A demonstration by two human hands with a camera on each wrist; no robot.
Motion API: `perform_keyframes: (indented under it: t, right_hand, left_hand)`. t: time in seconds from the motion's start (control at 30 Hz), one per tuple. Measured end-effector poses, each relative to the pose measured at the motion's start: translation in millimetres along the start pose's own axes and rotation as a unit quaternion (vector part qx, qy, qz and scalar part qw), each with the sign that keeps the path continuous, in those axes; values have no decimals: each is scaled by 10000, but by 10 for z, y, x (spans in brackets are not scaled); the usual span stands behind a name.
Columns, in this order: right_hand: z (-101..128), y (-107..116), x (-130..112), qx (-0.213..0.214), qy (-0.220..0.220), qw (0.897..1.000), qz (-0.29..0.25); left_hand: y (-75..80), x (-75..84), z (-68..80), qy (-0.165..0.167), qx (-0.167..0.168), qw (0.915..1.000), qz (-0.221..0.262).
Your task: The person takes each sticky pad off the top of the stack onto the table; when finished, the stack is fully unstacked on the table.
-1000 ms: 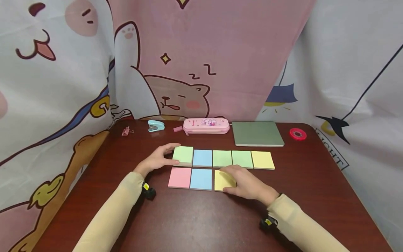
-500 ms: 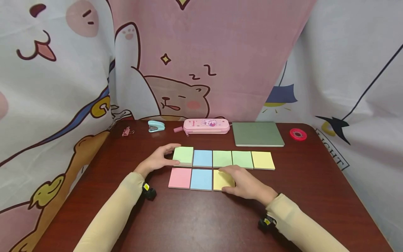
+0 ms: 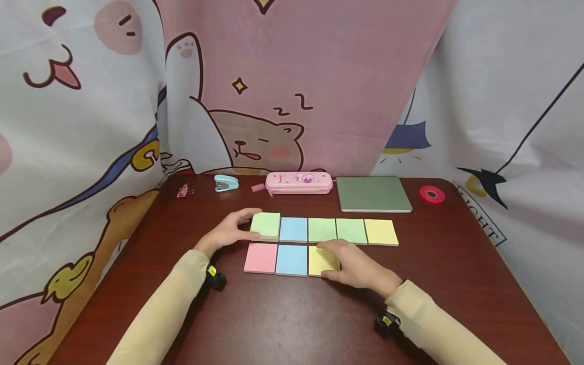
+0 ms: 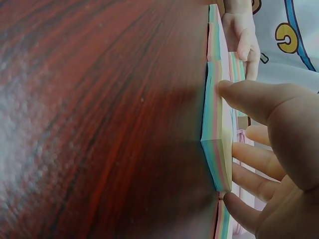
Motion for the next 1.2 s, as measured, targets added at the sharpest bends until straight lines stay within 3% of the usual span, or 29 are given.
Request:
perform_keyframes:
  t: [0.77,0.93,1.2]
  right_hand:
    - [-86,97,-98,170,102,9998,47]
    - [-332,140,-206,204,153,9997,-54]
    - [-964,69,-331,37,151,9998,-83]
  left_hand:
    - [4,11,1,-38,-47,10000,-15]
    - [1,-5,5,-91,-42,9999,-69]
    - [-16,18,2,-112,-31,9999,-117]
Point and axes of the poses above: each hand's wrist, its own z-axis away from the middle knuckle, its own y-axis out of the back of the hand, x = y × z, the point moved 4 cm from there along -z, towards the middle knuckle, and after that the axes turned 3 degrees about -y, right-handed, at the moved point
